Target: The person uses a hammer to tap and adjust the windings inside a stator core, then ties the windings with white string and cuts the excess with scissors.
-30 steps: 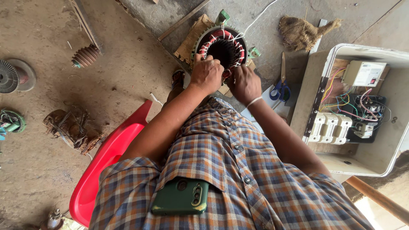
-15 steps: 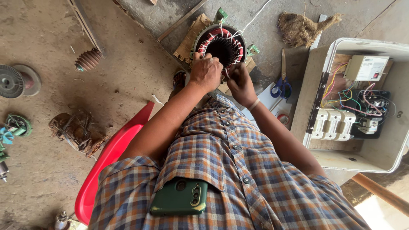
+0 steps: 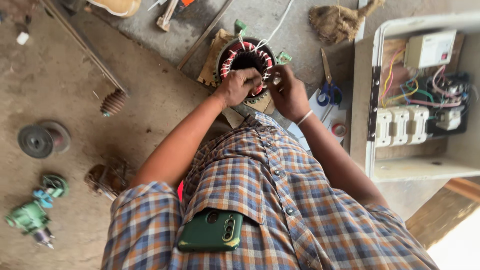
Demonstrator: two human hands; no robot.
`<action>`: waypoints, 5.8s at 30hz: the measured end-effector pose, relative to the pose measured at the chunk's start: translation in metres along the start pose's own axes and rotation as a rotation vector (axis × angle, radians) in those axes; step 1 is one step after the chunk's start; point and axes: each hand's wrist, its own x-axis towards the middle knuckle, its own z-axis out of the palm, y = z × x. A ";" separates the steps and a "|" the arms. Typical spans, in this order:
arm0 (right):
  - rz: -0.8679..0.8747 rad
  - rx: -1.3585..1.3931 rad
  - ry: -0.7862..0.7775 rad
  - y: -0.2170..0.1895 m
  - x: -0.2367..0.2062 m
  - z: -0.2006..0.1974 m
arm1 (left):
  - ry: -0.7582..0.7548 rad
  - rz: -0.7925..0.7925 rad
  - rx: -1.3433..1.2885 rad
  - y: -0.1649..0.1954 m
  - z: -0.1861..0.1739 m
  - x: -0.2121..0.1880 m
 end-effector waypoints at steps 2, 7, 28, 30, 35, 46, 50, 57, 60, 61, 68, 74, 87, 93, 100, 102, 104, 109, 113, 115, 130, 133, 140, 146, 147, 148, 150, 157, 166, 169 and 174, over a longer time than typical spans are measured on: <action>0.108 0.008 0.190 0.029 -0.022 0.002 | -0.045 0.068 0.107 -0.005 -0.006 0.009; 0.474 -0.522 0.137 0.090 -0.086 0.022 | -0.306 0.026 0.411 -0.020 -0.023 0.025; 0.592 1.354 1.182 -0.096 -0.040 0.261 | -0.598 0.797 0.484 -0.061 -0.109 0.074; 0.506 1.264 1.276 -0.103 -0.034 0.261 | -0.607 0.782 0.530 -0.063 -0.108 0.075; 0.789 1.105 1.177 -0.119 -0.022 0.263 | -0.570 0.826 0.526 -0.072 -0.108 0.072; 0.545 0.388 1.311 -0.113 -0.017 0.271 | -0.557 0.787 0.615 -0.078 -0.102 0.067; 0.599 0.656 1.354 -0.112 -0.024 0.280 | -0.577 0.746 0.642 -0.082 -0.101 0.066; 0.668 0.129 1.251 -0.103 -0.019 0.294 | -0.550 0.802 0.554 -0.080 -0.102 0.068; 0.634 0.264 1.361 -0.097 -0.022 0.294 | -0.564 0.754 0.557 -0.078 -0.102 0.064; 0.744 0.191 1.244 -0.095 -0.024 0.292 | -0.572 0.737 0.559 -0.077 -0.100 0.064; 0.825 0.134 1.053 -0.085 -0.043 0.270 | -0.589 0.676 0.491 -0.064 -0.098 0.070; 0.737 0.441 1.128 -0.063 -0.083 0.183 | -0.641 0.766 0.332 -0.045 -0.044 0.037; 0.137 -0.024 0.250 0.043 0.081 0.018 | -0.167 0.988 0.828 -0.022 0.015 -0.013; 0.134 0.130 0.352 0.066 0.078 0.044 | -0.106 1.183 0.870 -0.022 0.007 -0.008; 0.250 0.359 0.617 0.049 -0.005 0.075 | -0.557 1.478 0.646 -0.031 -0.063 0.020; 0.240 0.492 0.632 0.037 -0.027 0.077 | -0.619 1.418 0.622 -0.036 -0.072 0.012; 0.227 0.561 0.647 0.018 -0.043 0.070 | -0.653 1.252 0.722 -0.041 -0.071 -0.010; 0.387 0.572 0.242 -0.057 -0.052 0.061 | -0.250 1.008 0.704 -0.059 -0.042 -0.057; 0.466 0.674 0.144 -0.098 -0.030 0.072 | -0.166 1.028 0.746 -0.075 -0.029 -0.058; 0.436 0.527 0.200 -0.107 -0.022 0.076 | -0.138 1.050 0.781 -0.077 -0.028 -0.058; 0.195 -0.035 0.055 -0.054 -0.062 0.106 | -0.070 1.065 0.861 -0.084 -0.023 -0.072; 0.120 -0.068 0.128 -0.044 -0.065 0.115 | -0.036 1.075 0.817 -0.082 -0.024 -0.072; 0.405 0.159 0.524 0.000 -0.087 0.123 | -0.257 0.992 0.870 -0.065 -0.034 -0.073; 0.556 -0.355 0.584 0.067 -0.080 0.080 | 0.072 1.097 0.908 -0.042 -0.046 -0.082; 0.569 -0.391 0.556 0.069 -0.075 0.075 | 0.016 1.098 0.921 -0.040 -0.049 -0.082; 0.579 -0.426 0.526 0.070 -0.070 0.071 | -0.037 1.096 0.935 -0.038 -0.052 -0.081; 0.314 -0.956 0.692 0.057 -0.064 0.065 | -0.108 1.086 0.947 -0.034 -0.058 -0.083; -0.337 -0.548 0.037 -0.050 -0.018 0.084 | -0.165 1.061 0.892 -0.012 -0.062 -0.073; -0.397 -0.310 0.103 -0.076 -0.043 0.095 | -0.002 0.816 0.806 -0.011 -0.084 -0.052; -0.408 -0.302 0.084 -0.077 -0.050 0.094 | -0.118 0.571 0.903 -0.017 -0.073 -0.032; -0.402 -0.274 0.044 -0.076 -0.046 0.091 | -0.325 0.424 1.094 -0.016 -0.064 -0.022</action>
